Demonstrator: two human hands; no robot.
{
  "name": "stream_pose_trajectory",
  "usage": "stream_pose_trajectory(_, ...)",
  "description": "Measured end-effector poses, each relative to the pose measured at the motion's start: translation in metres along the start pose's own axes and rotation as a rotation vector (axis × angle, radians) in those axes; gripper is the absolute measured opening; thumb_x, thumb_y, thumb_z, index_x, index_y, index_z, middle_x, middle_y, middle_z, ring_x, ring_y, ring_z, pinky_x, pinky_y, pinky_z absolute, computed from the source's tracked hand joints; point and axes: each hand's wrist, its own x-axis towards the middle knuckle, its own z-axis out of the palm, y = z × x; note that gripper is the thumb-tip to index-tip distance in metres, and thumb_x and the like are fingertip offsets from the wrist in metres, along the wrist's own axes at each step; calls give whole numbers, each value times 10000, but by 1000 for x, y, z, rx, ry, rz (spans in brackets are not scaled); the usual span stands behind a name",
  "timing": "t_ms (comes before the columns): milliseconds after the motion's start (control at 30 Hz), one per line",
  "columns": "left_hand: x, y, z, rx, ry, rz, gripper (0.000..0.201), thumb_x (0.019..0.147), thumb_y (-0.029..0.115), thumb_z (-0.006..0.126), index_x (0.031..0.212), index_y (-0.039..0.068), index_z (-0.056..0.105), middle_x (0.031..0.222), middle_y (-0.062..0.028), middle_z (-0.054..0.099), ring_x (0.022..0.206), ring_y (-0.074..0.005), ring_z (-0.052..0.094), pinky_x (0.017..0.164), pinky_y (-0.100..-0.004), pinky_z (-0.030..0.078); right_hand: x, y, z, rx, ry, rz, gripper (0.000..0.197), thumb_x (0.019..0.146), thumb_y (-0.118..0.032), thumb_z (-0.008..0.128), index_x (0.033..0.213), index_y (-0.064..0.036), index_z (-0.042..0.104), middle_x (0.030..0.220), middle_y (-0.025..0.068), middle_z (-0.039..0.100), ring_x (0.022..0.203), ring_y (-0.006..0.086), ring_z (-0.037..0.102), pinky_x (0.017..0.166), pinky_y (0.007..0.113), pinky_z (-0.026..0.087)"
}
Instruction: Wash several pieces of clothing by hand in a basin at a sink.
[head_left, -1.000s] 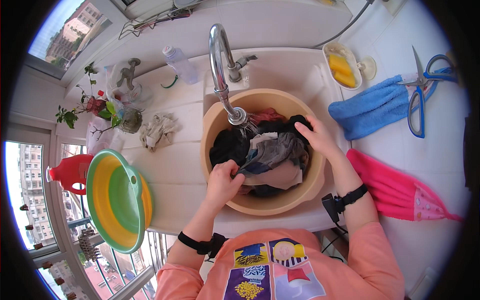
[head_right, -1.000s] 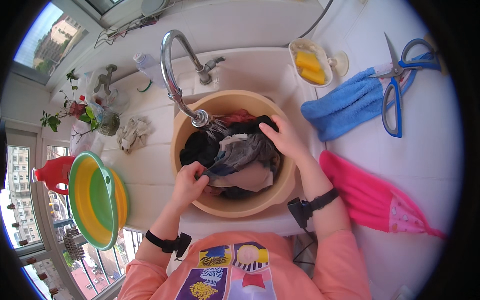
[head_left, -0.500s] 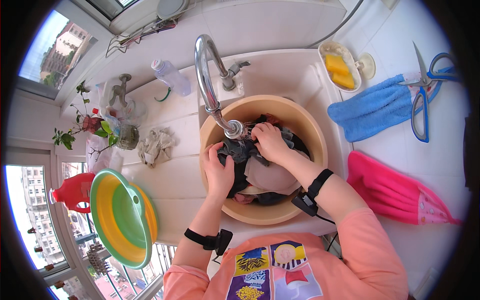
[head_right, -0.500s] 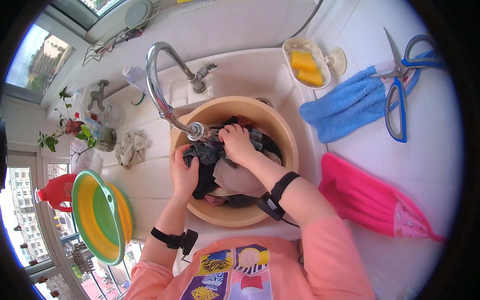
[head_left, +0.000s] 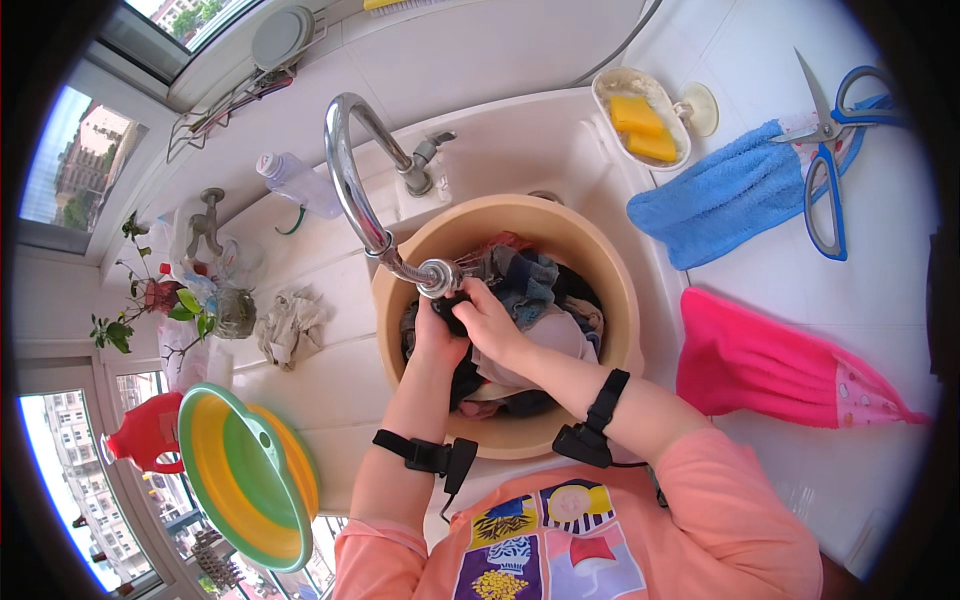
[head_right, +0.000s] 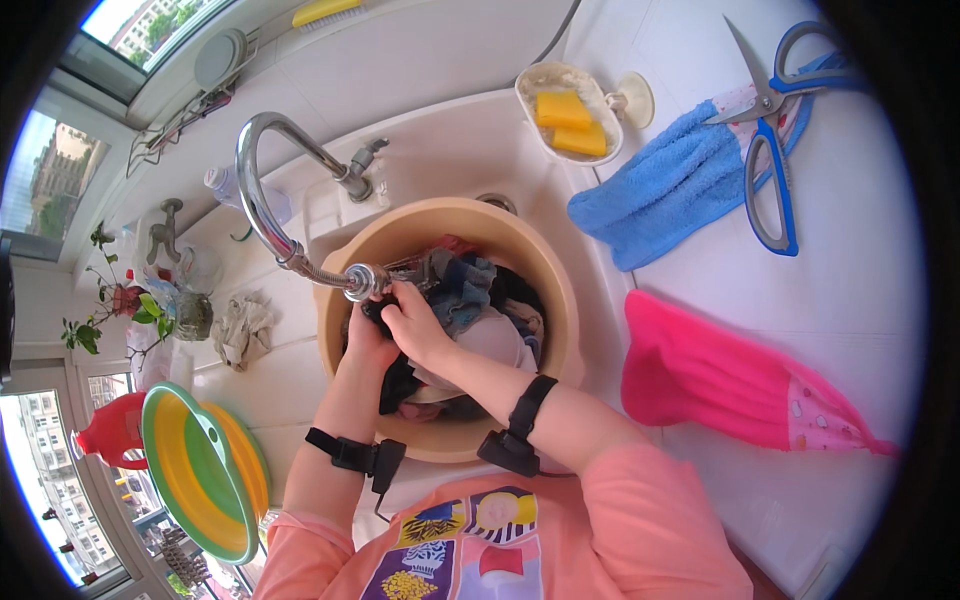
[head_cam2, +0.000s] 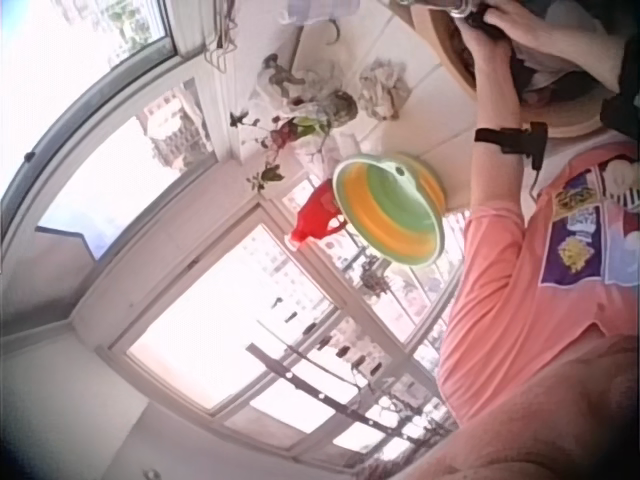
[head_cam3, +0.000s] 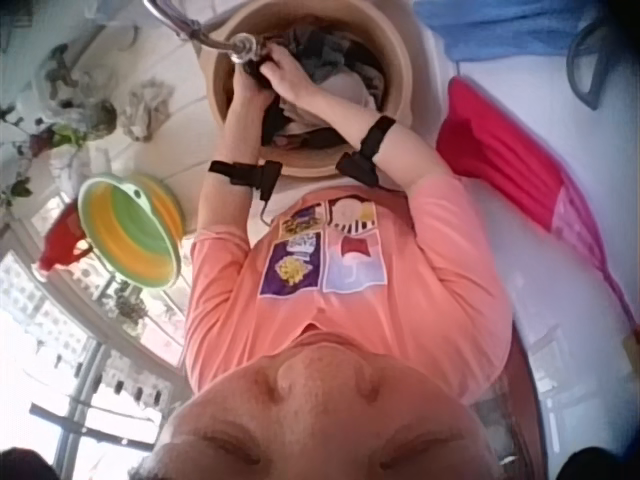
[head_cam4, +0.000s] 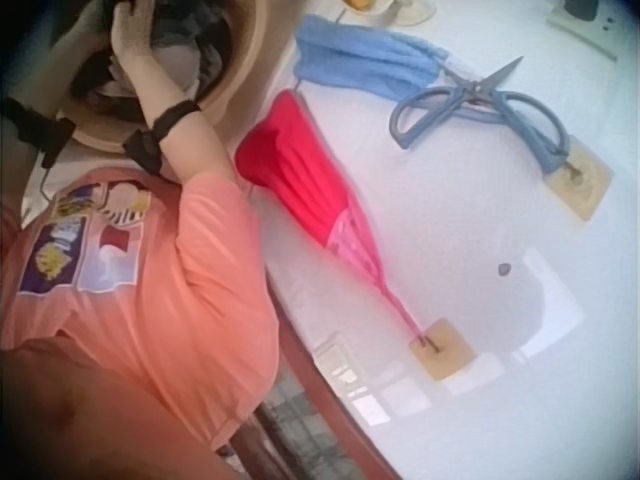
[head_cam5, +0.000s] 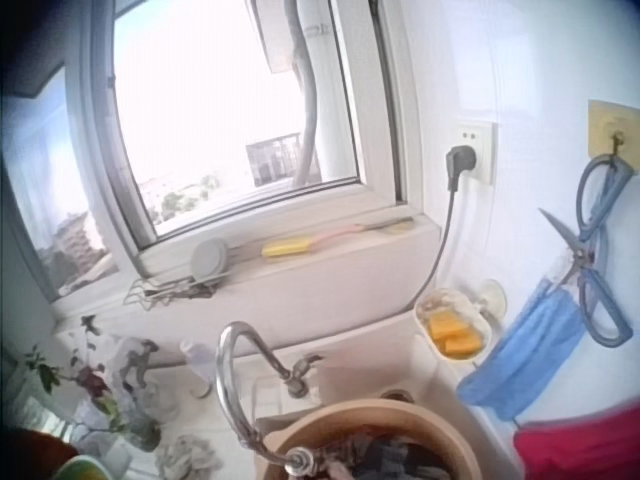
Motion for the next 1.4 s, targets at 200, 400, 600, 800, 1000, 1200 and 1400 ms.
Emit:
stream_pose_trajectory(200, 14, -12, -1, 186, 168, -59, 360, 965, 419, 413, 1054, 102, 559, 1018, -64, 596, 993, -252, 574, 873, -425, 485, 0, -9, -13, -794, -120, -60, 313, 931, -295, 494, 1134, -63, 548, 1097, 156, 503, 1041, 340, 471, 869, 467, 378)
stream_pose_trajectory(400, 1, 11, 1, 210, 332, -210, 230, 974, 366, 454, 951, 145, 514, 773, -26, 467, 587, -132, 362, 574, -314, 343, 22, -2, -81, -635, 215, 14, 371, 824, -171, 539, 1162, -19, 543, 1173, 194, 521, 1131, 396, 462, 979, 457, 403)
stream_pose_trajectory(600, -6, 1, 4, 545, 250, -177, 140, 941, 192, 600, 1056, 139, 540, 958, -26, 576, 745, -140, 501, 690, -313, 433, 8, 1, -91, -1047, -74, -156, 543, 747, -231, 680, 1226, -42, 509, 1352, 210, 434, 1318, 404, 347, 1098, 523, 274)
stream_pose_trajectory(800, -12, 6, 19, 637, 157, 70, 282, 980, 270, 509, 1212, 112, 535, 1168, -41, 587, 1049, -172, 559, 877, -400, 463, 17, 0, -62, -1016, -185, -155, 400, 781, -150, 656, 1127, -24, 501, 1237, 233, 523, 1258, 395, 435, 1065, 518, 318)
stream_pose_trajectory(1000, 5, -4, 8, 115, 131, 4, 341, 1013, 221, 354, 1299, 59, 444, 1230, -105, 558, 1189, -246, 508, 1042, -443, 394, -3, 63, 21, -653, 75, -210, 636, 920, -256, 499, 1425, -13, 199, 1294, 285, 483, 1271, 440, 419, 1047, 560, 293)
stream_pose_trajectory(1200, -5, -24, 9, 254, 104, 36, 380, 1030, 199, 299, 1378, 81, 395, 1348, -79, 492, 1231, -237, 482, 1057, -368, 383, 37, 37, -9, 81, 63, 191, 569, 945, -231, 478, 1433, 0, 297, 1407, 276, 404, 1350, 388, 350, 1124, 468, 228)
stream_pose_trajectory(1400, 9, 20, -32, 13, -327, 75, 307, 1010, 245, 375, 1188, 68, 553, 1167, -63, 609, 1067, -239, 580, 998, -387, 439, 4, 17, 36, -425, -55, -262, 357, 929, -161, 494, 1264, -46, 536, 1475, 290, 257, 1396, 451, 186, 1131, 542, 175)
